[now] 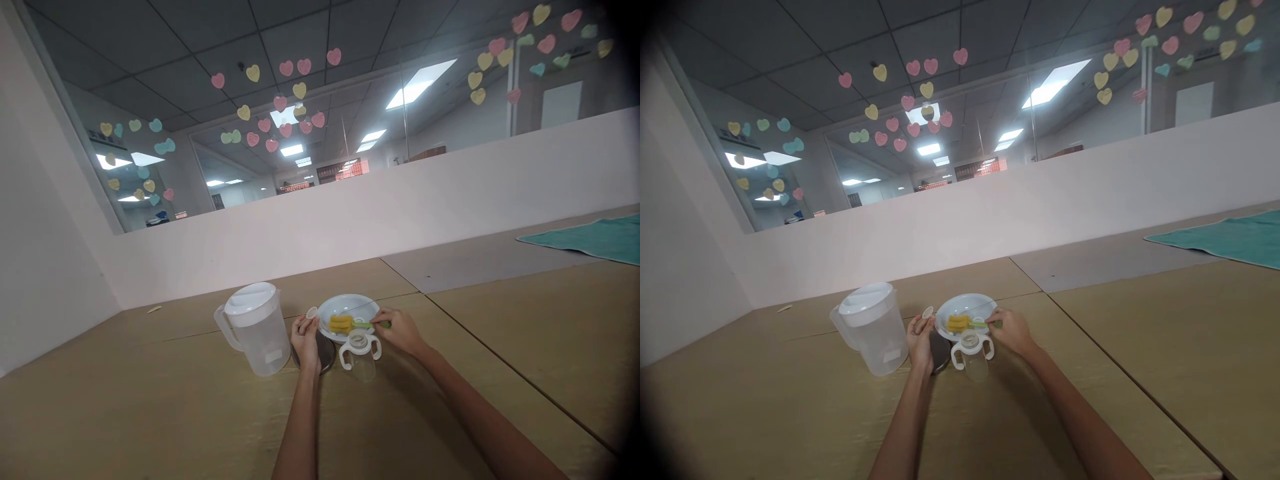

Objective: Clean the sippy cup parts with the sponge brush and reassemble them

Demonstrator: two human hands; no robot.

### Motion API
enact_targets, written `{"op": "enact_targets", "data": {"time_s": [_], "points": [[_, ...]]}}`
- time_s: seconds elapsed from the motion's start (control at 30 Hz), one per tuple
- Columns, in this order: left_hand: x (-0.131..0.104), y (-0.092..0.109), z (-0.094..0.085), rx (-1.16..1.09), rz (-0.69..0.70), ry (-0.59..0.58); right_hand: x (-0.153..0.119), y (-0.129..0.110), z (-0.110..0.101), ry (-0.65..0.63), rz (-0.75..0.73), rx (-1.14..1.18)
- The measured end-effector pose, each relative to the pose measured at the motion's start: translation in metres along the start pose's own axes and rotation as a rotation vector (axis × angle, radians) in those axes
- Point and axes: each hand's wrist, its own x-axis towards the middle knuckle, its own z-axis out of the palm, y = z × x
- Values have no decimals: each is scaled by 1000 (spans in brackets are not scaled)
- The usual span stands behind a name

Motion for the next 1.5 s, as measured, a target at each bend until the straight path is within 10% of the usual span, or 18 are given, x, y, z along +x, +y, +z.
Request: {"op": "enact_targets", "data": {"time_s": [0.47,0.97,1.5], "points": [[0,19,3,-219,-80,-105,-2,0,18,176,-59,73],[14,4,-30,677,264,5,-2,4,13,302,83,-51],[-11,13,-9,991,503,-300,-3,1,8,226,85,-258]]}}
